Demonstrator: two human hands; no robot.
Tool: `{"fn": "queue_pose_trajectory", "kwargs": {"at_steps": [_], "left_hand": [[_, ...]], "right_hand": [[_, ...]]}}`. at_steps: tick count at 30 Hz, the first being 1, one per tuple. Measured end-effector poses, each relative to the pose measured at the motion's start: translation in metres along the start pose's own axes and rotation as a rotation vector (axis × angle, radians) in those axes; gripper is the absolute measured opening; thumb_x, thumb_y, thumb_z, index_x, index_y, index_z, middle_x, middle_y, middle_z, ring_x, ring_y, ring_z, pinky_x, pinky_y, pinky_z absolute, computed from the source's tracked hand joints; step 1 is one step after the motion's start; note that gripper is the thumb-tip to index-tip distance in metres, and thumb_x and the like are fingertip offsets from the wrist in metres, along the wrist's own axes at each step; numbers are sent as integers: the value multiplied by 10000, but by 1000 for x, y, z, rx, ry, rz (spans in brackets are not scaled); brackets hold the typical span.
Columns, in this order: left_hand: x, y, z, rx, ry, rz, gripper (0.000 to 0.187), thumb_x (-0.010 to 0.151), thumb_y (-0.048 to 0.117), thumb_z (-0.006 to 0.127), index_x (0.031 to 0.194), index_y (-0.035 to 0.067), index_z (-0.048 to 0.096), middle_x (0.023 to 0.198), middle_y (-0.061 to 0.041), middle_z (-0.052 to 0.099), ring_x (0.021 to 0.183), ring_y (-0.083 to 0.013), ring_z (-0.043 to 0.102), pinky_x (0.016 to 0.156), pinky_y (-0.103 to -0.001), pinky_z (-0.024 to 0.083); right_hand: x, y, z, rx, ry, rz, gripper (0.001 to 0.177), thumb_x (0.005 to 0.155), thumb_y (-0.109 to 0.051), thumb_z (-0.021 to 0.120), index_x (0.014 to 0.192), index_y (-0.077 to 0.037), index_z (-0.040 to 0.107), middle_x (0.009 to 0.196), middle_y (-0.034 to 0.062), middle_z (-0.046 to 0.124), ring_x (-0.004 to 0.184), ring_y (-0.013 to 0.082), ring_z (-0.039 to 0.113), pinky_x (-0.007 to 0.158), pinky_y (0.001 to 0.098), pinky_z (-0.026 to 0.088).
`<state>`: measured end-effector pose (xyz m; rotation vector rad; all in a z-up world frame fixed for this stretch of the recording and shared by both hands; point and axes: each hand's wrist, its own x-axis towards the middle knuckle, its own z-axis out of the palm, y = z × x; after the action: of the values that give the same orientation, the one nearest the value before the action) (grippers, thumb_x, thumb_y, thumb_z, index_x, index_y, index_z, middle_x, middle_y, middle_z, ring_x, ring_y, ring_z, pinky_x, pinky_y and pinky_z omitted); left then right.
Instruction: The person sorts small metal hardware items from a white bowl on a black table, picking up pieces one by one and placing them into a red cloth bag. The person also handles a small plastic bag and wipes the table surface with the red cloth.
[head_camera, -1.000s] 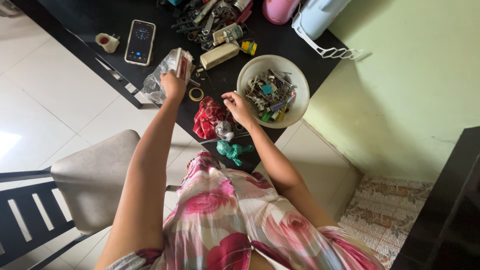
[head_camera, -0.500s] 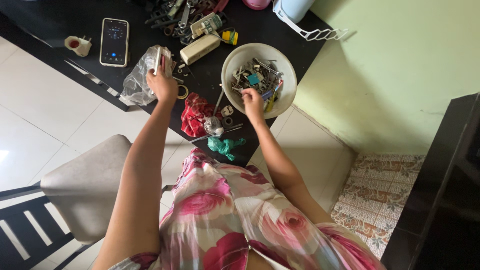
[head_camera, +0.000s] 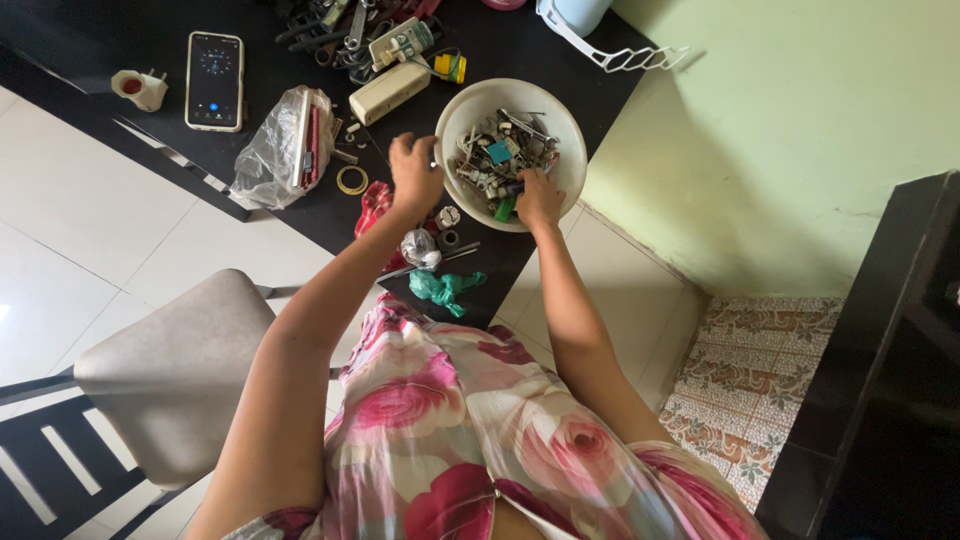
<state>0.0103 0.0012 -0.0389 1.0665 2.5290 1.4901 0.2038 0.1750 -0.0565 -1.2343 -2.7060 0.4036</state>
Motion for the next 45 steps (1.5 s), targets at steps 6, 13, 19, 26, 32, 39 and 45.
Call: {"fn": "queue_pose_trajectory", "kwargs": {"at_steps": [6, 13, 19, 26, 32, 39, 45], "left_hand": [[-8, 22, 4, -79, -159, 20, 398, 805, 55, 711, 1200, 103, 715, 1358, -251, 511, 1322, -443, 444, 1131, -498, 376], [-15, 25, 10, -155, -221, 44, 356, 832, 71, 654, 1177, 92, 738, 1271, -206, 628, 1242, -406, 556, 1102, -459, 431], [-12, 39, 15, -354, -354, 0, 267, 972, 190, 671, 1178, 27, 722, 1133, -216, 699, 1032, -316, 678, 919, -401, 521], [-4, 60, 13, -444, -437, -239, 333, 985, 296, 690, 1101, -16, 696, 865, -131, 697, 794, -158, 603, 730, -321, 502], [1, 48, 12, -613, -430, -206, 315, 1005, 256, 678, 1157, -20, 688, 950, -74, 746, 859, -132, 671, 788, -289, 537], [15, 28, -1, -801, -378, -285, 352, 970, 137, 692, 1272, -23, 606, 986, -68, 733, 893, -144, 717, 807, -263, 577], [27, 37, -19, -772, -327, -59, 311, 965, 91, 730, 1250, -16, 663, 1053, -62, 738, 961, -108, 698, 864, -259, 574]], "right_hand": [[2, 11, 8, 6, 15, -16, 316, 831, -105, 714, 1130, -170, 638, 1220, 59, 583, 1193, 315, 521, 935, 566, 415], [8, 19, 20, 430, 179, -227, 291, 830, -60, 729, 1106, -119, 657, 1060, 96, 644, 963, 267, 649, 834, 372, 531], [-7, -12, -11, 1582, -346, 106, 311, 927, -116, 698, 1220, -41, 625, 974, 16, 677, 813, 120, 640, 687, 273, 459], [-20, -41, -40, 1676, -366, 33, 195, 1010, -154, 634, 1191, -84, 622, 1012, 7, 656, 858, 96, 621, 697, 270, 459], [-19, -43, -38, 1915, -328, 54, 185, 987, -59, 617, 1163, -113, 604, 991, 23, 656, 839, 140, 633, 707, 281, 492], [-16, -39, -42, 1877, -328, 3, 159, 993, -52, 617, 1142, -104, 608, 926, 48, 670, 823, 159, 630, 695, 281, 477], [-16, -40, -38, 1782, -321, 21, 154, 976, -55, 610, 1119, -112, 607, 942, 32, 683, 835, 137, 624, 693, 273, 445]]}}
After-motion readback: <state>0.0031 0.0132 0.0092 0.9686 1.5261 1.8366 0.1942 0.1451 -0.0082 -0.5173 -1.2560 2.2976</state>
